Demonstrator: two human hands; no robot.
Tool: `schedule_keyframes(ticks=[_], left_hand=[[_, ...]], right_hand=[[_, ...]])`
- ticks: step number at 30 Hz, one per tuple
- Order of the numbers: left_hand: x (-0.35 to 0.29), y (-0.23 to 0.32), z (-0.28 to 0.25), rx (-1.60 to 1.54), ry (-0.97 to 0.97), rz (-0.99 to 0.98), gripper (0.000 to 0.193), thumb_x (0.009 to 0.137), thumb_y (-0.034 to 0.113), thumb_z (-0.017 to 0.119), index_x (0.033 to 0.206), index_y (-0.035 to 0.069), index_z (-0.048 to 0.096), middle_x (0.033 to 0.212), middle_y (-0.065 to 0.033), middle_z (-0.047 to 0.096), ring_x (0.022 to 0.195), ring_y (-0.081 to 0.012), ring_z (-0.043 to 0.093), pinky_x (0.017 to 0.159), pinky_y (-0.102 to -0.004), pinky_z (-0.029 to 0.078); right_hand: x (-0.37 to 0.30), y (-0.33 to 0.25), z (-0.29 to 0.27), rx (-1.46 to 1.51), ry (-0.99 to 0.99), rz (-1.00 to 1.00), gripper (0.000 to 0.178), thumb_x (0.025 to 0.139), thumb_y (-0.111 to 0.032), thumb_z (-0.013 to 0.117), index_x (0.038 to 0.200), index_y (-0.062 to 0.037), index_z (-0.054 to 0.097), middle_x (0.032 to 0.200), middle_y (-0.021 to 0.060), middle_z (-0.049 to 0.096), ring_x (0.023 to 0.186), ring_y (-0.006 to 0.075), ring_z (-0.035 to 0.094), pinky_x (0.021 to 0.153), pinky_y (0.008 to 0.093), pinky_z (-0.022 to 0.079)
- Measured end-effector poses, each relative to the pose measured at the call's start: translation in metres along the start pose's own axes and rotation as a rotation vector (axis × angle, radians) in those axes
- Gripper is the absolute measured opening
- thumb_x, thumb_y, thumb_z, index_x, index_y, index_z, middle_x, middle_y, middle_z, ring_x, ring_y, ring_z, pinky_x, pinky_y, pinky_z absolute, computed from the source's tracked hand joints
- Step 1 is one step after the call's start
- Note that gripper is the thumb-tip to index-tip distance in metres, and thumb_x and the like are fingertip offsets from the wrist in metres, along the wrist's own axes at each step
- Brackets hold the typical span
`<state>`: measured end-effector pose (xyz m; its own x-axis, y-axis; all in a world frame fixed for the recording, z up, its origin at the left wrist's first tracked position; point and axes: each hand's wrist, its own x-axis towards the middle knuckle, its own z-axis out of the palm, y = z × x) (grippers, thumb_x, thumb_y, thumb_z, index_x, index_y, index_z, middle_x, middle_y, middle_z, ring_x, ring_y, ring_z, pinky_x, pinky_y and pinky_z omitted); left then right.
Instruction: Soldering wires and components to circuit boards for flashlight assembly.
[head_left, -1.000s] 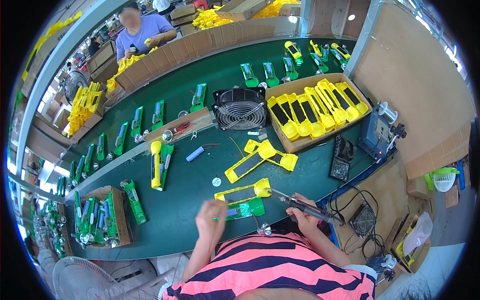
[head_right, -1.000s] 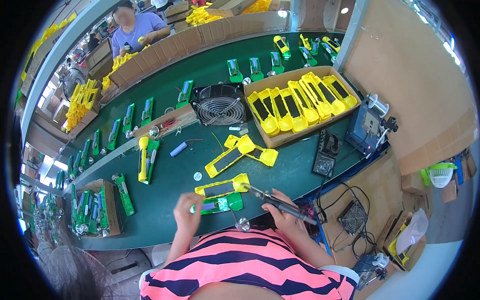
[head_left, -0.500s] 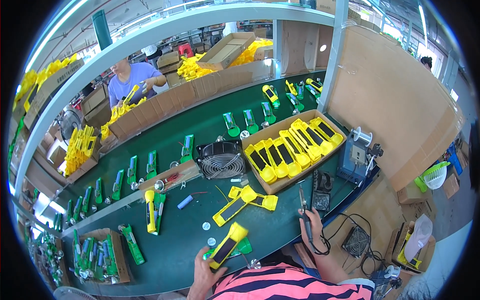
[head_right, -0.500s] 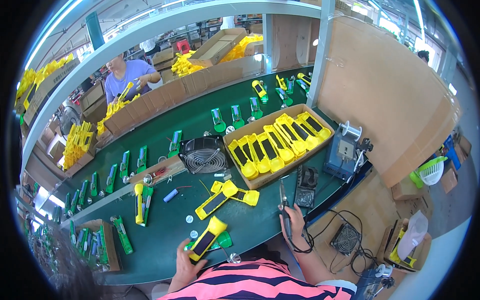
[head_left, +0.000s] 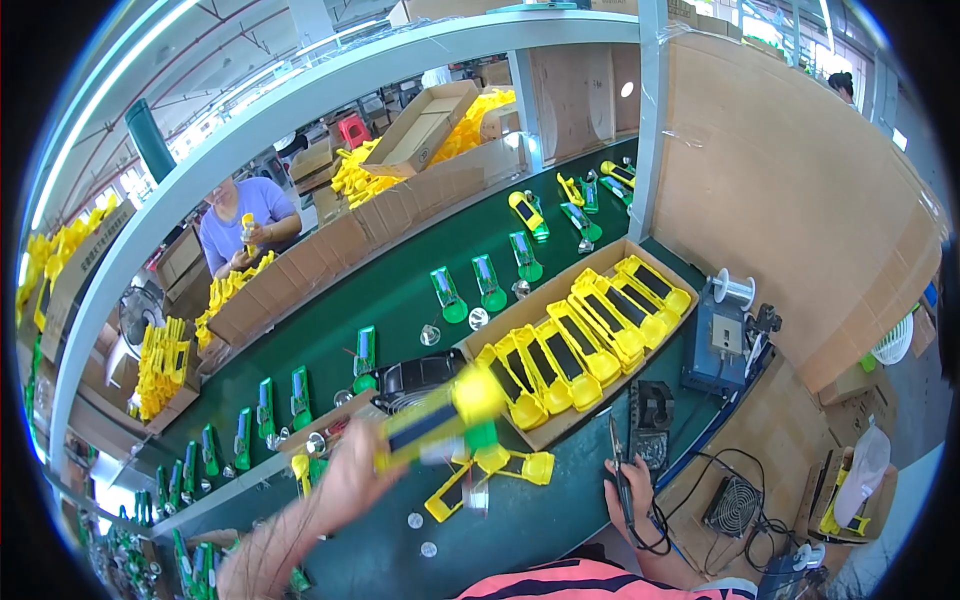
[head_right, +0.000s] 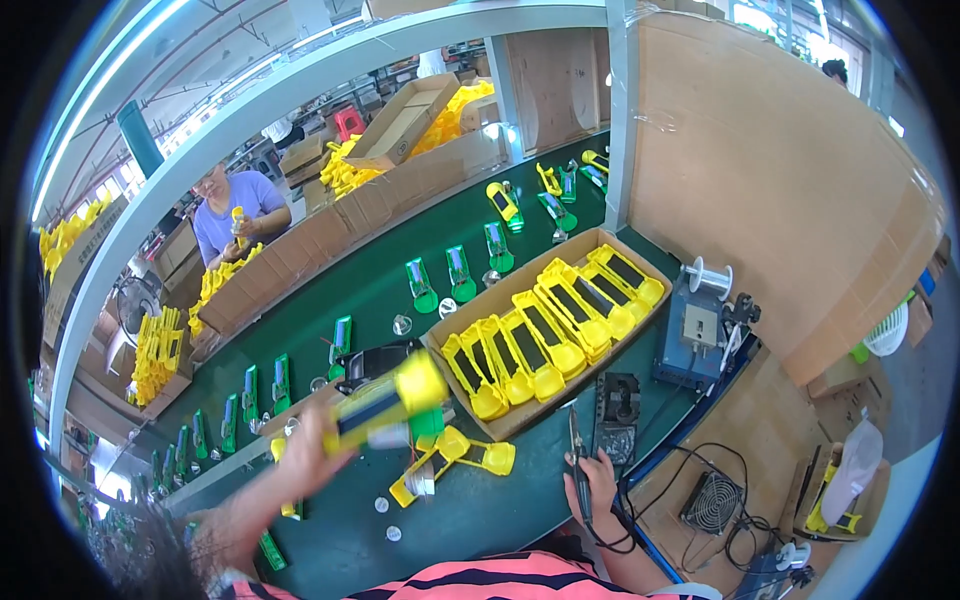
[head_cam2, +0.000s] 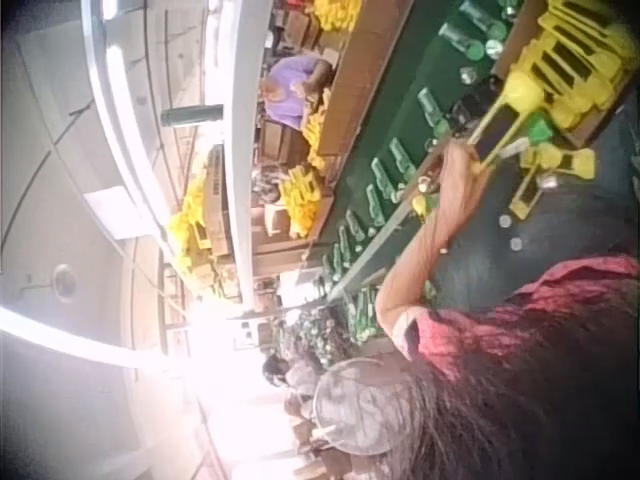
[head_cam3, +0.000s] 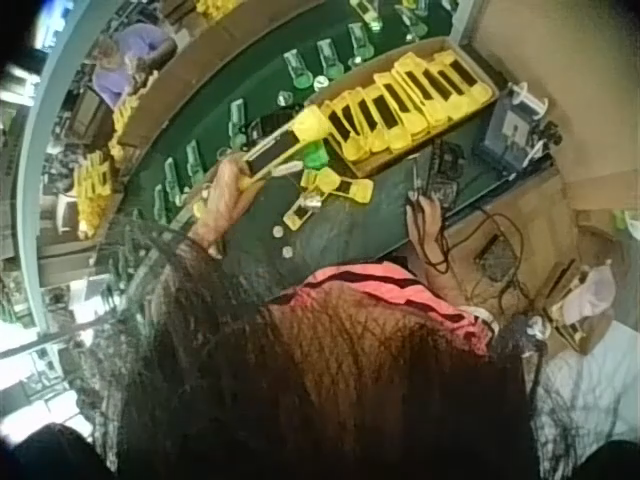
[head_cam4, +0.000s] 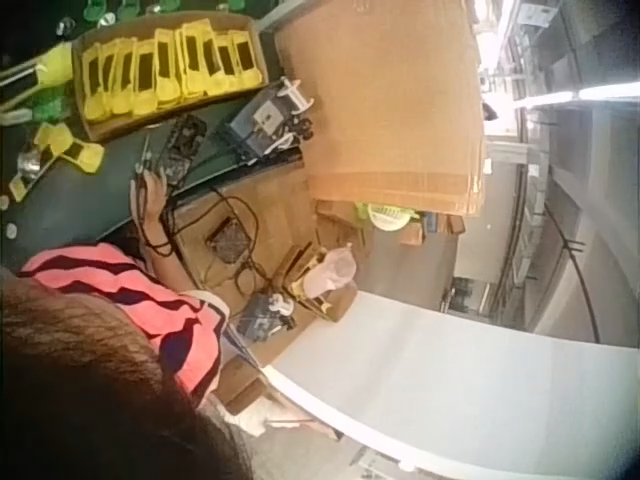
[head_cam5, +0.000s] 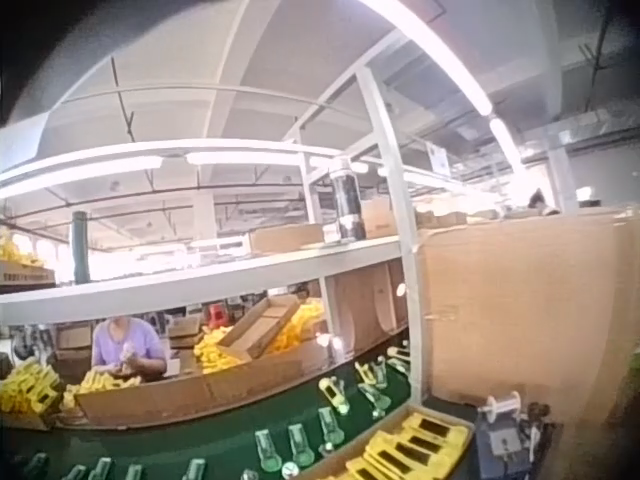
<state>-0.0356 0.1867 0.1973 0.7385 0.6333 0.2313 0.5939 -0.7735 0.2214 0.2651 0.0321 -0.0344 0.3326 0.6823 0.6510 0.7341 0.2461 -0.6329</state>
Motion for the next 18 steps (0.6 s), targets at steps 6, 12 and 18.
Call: schedule_keyframes(ticks=[6, 12, 18], left_hand=[[0.217, -0.115, 0.054, -0.194, 0.121, -0.381, 0.044, 0.066, 0.02, 0.069, 0.092, 0.005, 0.036, 0.08, -0.0177, 0.053, 0.077, -0.034, 0.055, 0.066, -0.0394, 0.043], [0.315, -0.237, 0.194, -0.292, 0.232, -0.737, 0.057, 0.058, 0.025, 0.076, 0.099, 0.005, 0.041, 0.097, -0.0178, 0.052, 0.088, -0.0328, 0.055, 0.078, -0.0401, 0.045], [0.328, -0.16, 0.183, 0.626, 0.023, 0.491, 0.037, 0.066, 0.007, 0.058, 0.102, 0.009, 0.051, 0.126, -0.0167, 0.035, 0.121, -0.0334, 0.029, 0.098, -0.0448, 0.029]], right_hand=[[-0.009, 0.004, -0.004, -0.033, -0.018, -0.024, 0.04, 0.065, -0.006, 0.065, 0.101, -0.0043, 0.046, 0.091, 0.0079, 0.062, 0.079, 0.0268, 0.056, 0.088, 0.0465, 0.038], [-0.006, 0.005, -0.003, -0.103, -0.11, 0.045, 0.037, 0.069, -0.009, 0.061, 0.101, -0.0079, 0.043, 0.091, 0.0052, 0.064, 0.08, 0.0237, 0.058, 0.09, 0.0466, 0.035], [0.001, -0.003, -0.018, -0.15, -0.125, 0.063, 0.039, 0.065, -0.008, 0.064, 0.099, -0.0073, 0.046, 0.092, 0.0038, 0.064, 0.083, 0.0229, 0.057, 0.089, 0.0443, 0.037]])
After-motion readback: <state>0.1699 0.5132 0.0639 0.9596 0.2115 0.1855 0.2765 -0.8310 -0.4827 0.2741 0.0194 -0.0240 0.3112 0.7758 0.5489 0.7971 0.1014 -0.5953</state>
